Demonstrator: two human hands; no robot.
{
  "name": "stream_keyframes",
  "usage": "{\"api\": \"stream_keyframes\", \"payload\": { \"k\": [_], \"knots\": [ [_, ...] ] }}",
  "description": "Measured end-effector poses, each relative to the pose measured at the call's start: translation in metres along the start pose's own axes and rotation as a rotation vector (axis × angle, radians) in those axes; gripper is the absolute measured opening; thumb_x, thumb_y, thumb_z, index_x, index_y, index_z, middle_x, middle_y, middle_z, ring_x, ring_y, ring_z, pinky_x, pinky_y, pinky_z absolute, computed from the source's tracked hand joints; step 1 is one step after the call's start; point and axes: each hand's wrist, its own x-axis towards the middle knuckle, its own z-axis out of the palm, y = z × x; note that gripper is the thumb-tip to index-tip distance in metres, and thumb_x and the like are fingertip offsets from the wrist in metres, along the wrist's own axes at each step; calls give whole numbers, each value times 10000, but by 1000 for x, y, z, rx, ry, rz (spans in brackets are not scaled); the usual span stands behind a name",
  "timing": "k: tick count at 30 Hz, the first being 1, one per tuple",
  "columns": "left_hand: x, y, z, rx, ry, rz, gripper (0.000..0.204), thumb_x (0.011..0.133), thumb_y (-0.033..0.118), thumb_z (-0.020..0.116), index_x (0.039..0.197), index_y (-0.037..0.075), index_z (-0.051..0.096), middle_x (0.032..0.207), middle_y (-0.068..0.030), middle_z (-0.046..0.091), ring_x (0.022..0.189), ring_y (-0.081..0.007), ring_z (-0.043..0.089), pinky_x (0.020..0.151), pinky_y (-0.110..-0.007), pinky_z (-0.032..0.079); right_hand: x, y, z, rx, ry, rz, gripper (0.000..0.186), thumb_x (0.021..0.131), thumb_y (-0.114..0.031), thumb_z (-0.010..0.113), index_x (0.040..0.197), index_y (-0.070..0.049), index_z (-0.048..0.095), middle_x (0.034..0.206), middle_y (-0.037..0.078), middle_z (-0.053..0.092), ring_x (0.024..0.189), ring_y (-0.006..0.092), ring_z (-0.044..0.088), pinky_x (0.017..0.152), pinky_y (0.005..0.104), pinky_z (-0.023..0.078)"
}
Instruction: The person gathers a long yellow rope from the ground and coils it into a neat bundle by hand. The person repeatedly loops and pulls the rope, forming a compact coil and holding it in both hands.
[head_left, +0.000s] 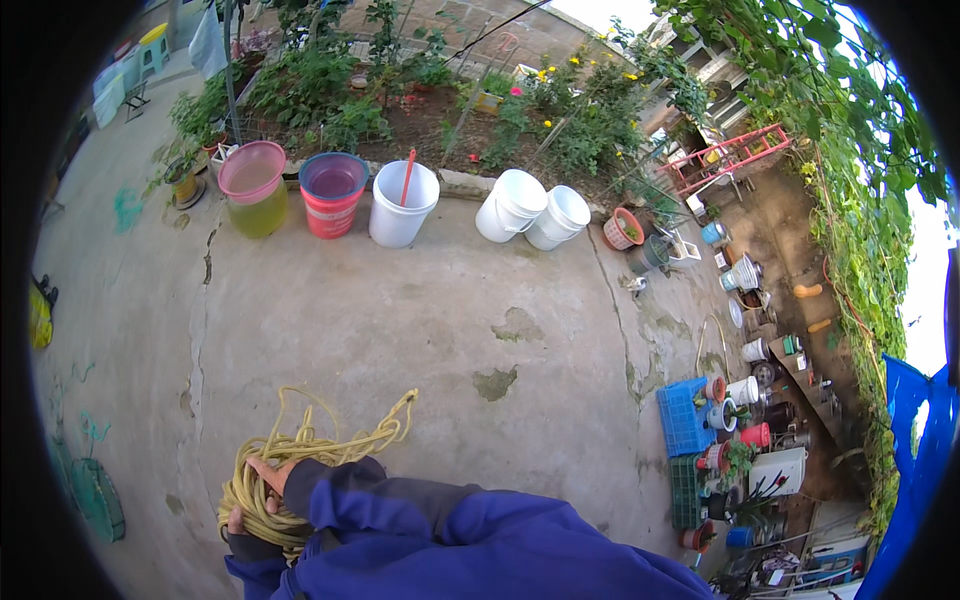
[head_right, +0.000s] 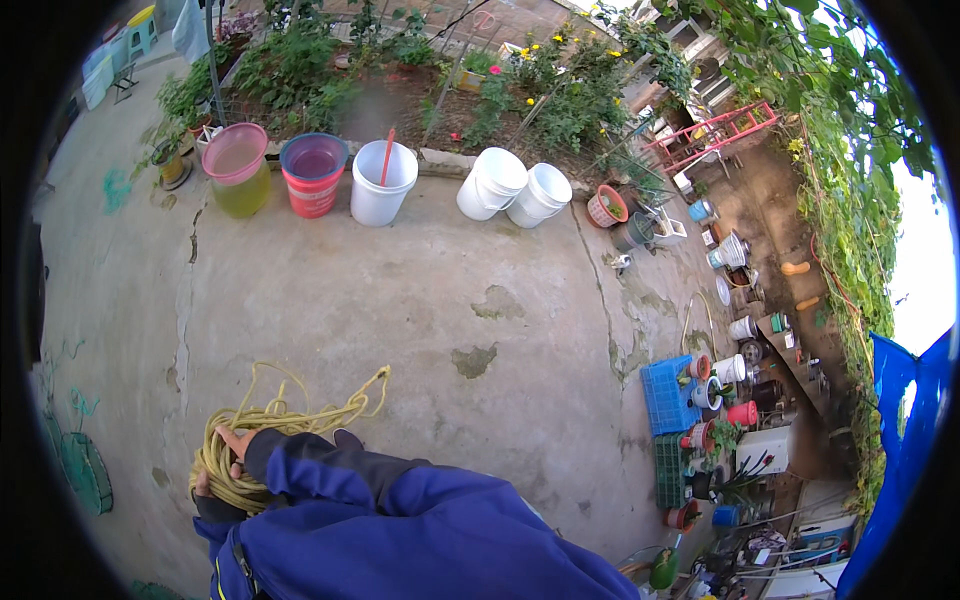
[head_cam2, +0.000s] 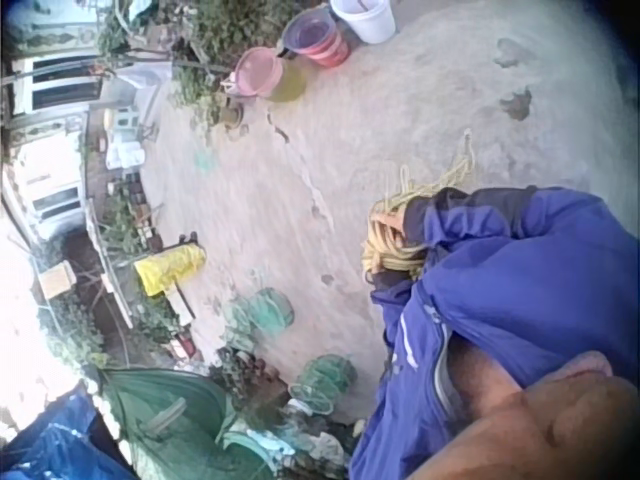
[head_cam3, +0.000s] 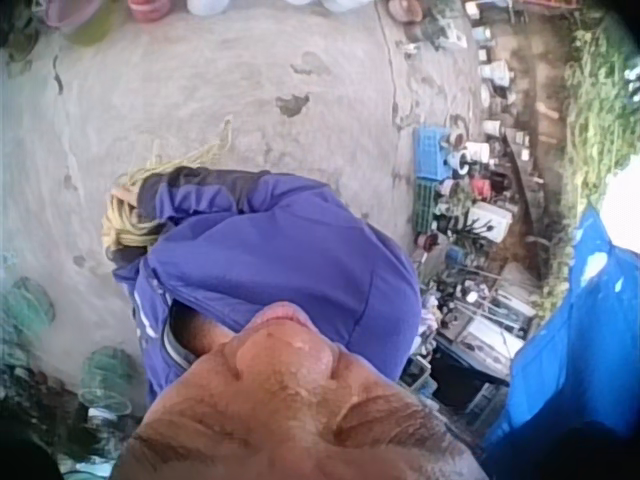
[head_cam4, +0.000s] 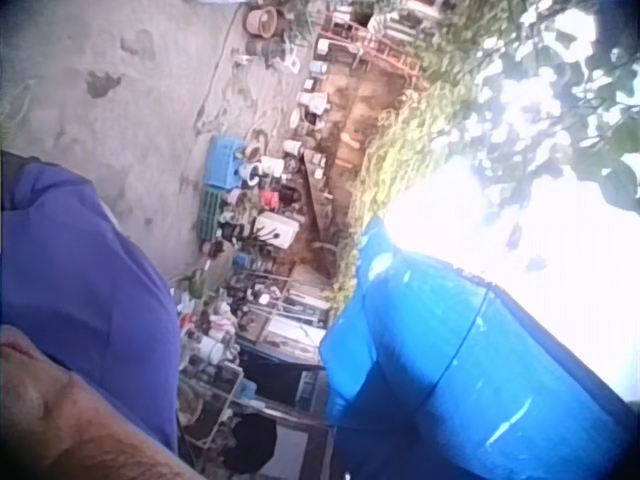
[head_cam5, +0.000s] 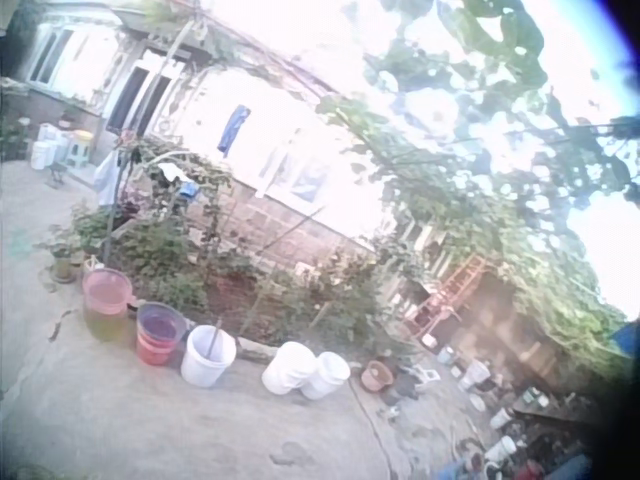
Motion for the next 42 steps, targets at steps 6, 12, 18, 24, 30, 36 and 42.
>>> {"api": "stream_keyframes", "payload": {
  "k": [6,12,18,24,30,36,42],
  "knots": [
    [7,1,0,91,-75,56,575,789,411,462,1234,56,380,858,-95,502,835,-256,496,791,-381,428,32,16,30,819,-114,-36,560,873,-322,462,1332,-84,247,750,128,616,587,268,589,556,374,469],
    [-10,59,-19,-26,-9,220,550,803,339,516,1229,22,373,1002,-92,467,785,-182,479,723,-354,453,3,139,-48,489,463,-136,270,825,-164,541,1085,-92,520,817,105,604,686,187,593,617,328,468],
    [-37,108,-7,32,27,406,521,823,345,551,1191,20,374,898,-64,494,801,-167,484,760,-338,449,-40,194,-98,-94,735,62,90,777,-121,602,862,-116,630,726,88,637,636,197,594,573,319,461],
    [-61,134,-6,65,-19,496,565,817,301,549,1267,37,333,1015,-83,475,844,-182,486,822,-373,439,-58,134,-146,36,465,214,103,734,-169,693,767,-88,638,636,30,606,565,118,533,543,282,429],
    [-87,174,-21,57,-102,517,412,884,346,472,1155,64,342,916,-29,508,874,-204,492,837,-372,414,-82,121,-151,539,224,37,181,668,-79,745,714,-56,571,637,-36,555,592,34,474,533,218,384],
    [-111,194,-32,77,-111,492,371,915,353,416,1161,91,320,926,-28,497,895,-205,492,849,-387,402,-95,127,-148,-283,237,-71,202,643,-173,613,794,-42,583,727,151,550,677,316,553,595,363,458],
    [-130,202,-65,80,-55,527,396,920,367,401,1184,78,341,957,-34,496,907,-212,488,855,-399,405,-111,120,-149,544,196,218,210,681,-97,655,880,-31,631,714,56,618,651,128,577,608,262,467]
  ]
}}
